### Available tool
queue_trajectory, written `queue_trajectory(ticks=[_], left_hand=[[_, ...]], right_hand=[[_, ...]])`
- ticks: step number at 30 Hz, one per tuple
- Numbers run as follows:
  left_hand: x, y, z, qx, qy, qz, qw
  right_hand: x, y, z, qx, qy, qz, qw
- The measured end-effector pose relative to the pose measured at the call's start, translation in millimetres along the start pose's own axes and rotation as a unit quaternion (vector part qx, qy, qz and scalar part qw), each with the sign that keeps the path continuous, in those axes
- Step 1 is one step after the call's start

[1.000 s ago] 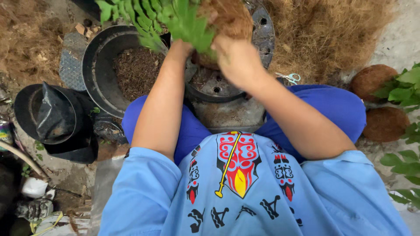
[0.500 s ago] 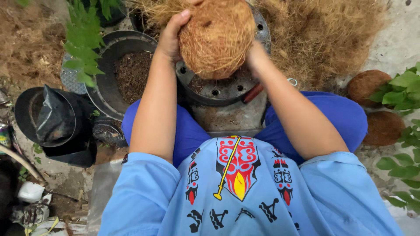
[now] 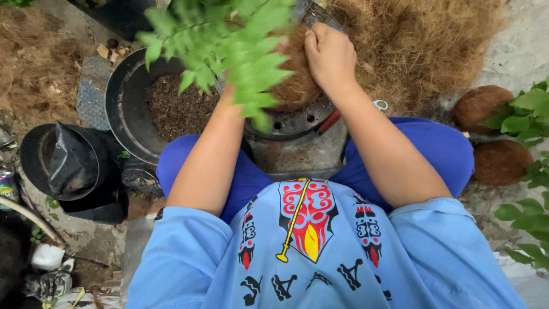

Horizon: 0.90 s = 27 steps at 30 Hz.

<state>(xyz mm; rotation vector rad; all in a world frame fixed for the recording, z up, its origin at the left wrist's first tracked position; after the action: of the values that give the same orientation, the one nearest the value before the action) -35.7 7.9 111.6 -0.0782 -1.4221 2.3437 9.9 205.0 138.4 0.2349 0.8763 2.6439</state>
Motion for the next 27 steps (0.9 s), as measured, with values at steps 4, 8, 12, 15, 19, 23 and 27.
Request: queue_trajectory(ticks=[4, 8, 12, 15, 19, 23, 27], left_hand=[[11.7, 43.7, 5.4, 0.101, 0.076, -0.066, 0.99], [14.0, 89.6, 1.4, 0.21, 0.133, -0.082, 0.965], [17.0, 104.4, -11.5, 0.22, 0.123, -0.085, 0.964], [18.7, 98.1, -16.8, 0.222, 0.106, -0.137, 0.96], [21.1, 83.1, -15.0, -0.239, -0.01, 0.113, 0.964], [18.5, 56.0, 4.8, -0.456, -0.077, 0.109, 0.88], [18.2, 35.9, 28.3, -0.562, 0.026, 0.093, 0.821]], right_hand=[[4.7, -3.7, 2.6, 0.085, 0.012, 0.001, 0.996], [9.1, 5.8, 4.0, 0.03, 0.05, -0.009, 0.998], [3.4, 24.4, 17.2, 0.026, 0.061, 0.003, 0.998], [-19.3, 35.0, 27.1, 0.084, 0.077, 0.05, 0.992], [-69.3, 41.1, 4.6, 0.176, 0.251, 0.097, 0.947], [-107.0, 20.4, -44.0, 0.382, 0.461, -0.145, 0.788], [-96.8, -18.6, -81.0, 0.377, 0.51, -0.241, 0.735]])
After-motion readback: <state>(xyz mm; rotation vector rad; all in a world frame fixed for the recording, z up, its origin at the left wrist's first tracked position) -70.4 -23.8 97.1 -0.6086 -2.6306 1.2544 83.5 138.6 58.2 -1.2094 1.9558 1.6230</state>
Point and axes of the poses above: each hand's wrist, its own x-axis towards the middle knuckle, its own z-axis out of the back of the hand, y = z × x, the point moved 2 cm from there along x, towards the middle knuckle, and after that the axes turned 9 degrees about -z, right-handed, at the moved point
